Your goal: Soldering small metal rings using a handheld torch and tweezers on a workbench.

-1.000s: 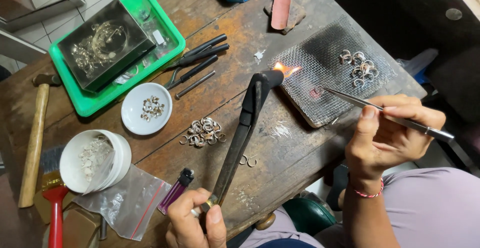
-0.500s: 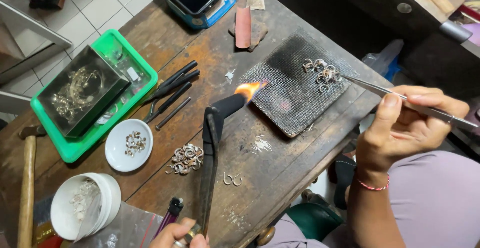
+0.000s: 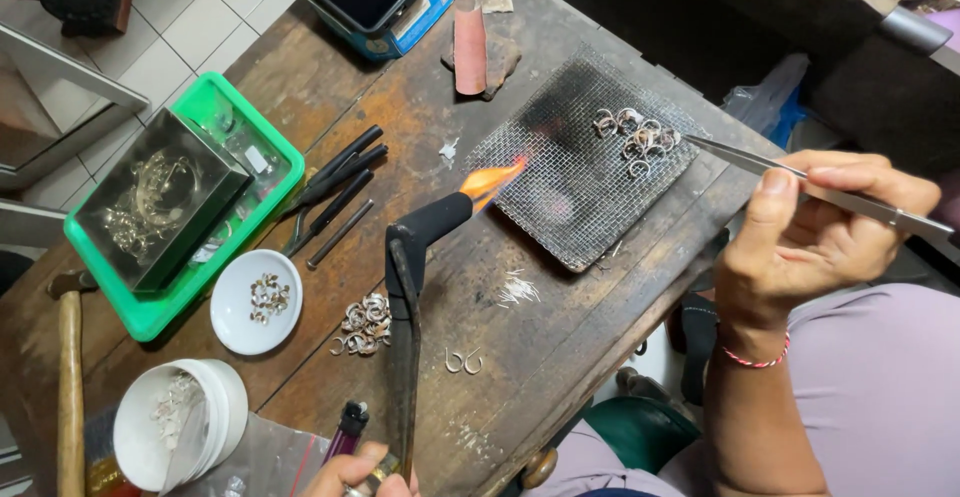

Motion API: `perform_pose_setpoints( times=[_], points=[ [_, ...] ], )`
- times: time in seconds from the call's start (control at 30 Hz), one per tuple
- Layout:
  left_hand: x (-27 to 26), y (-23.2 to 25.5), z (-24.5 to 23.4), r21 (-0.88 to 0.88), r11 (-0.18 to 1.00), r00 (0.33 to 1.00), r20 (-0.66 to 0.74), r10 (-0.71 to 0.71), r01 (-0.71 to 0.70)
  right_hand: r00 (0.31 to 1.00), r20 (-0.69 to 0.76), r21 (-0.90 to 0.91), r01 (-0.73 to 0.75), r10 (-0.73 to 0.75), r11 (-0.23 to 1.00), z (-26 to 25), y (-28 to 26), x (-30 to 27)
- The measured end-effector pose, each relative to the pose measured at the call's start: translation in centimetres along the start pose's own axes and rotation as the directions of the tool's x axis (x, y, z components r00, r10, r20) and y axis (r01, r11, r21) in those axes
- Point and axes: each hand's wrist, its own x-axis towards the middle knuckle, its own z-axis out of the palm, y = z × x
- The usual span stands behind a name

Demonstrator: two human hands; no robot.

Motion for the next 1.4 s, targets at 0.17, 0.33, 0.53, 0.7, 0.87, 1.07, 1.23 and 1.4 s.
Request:
perform_pose_setpoints(
  times=[0.17,0.33,0.53,0.7,0.87,1.07,1.23,1.4],
  points=[
    [-0.8,4.4,4.3,0.589,0.701,0.817,-0.117,0.565,-0.401,0.994,-0.055,0.26,-0.075,0.092,0.963,-0.7,-1.4,-2.5],
    [-0.4,7.8,2.7,0.55,0.61,0.813,0.28,0.51,-0.571,0.9,0.434,0.516,-0.285,0.041,0.808,-0.9,-4.1,-7.3],
    [0.1,7.9,2.4,0.376,0.684,0.774,0.412,0.481,-0.626,0.752,0.647,0.529,-0.325,-0.125,0.784,-0.7,-4.7,-7.1],
    [0.0,7.5,2.3,0.317,0.688,0.744,0.44,0.503,-0.653,0.691,0.7,0.531,-0.335,-0.18,0.779,-0.4,-4.6,-6.8],
    [0.1,7.6,2.3,0.31,0.689,0.739,0.451,0.501,-0.655,0.628,0.763,0.472,-0.384,-0.15,0.794,0.0,-6.1,-5.8],
    [-0.1,7.1,2.2,0.418,0.685,0.802,0.345,0.488,-0.597,0.614,0.769,0.482,-0.375,-0.177,0.792,-1.9,-6.1,-3.2],
    [-0.5,6.6,2.5,0.491,0.68,0.837,0.263,0.48,-0.544,0.729,0.586,0.429,0.091,-0.353,0.899,-3.9,-3.7,-0.5],
    [-0.3,6.3,2.3,0.411,0.681,0.796,0.308,0.522,-0.606,0.677,0.607,0.398,0.194,-0.416,0.897,-4.5,-2.4,-0.3]
  ],
)
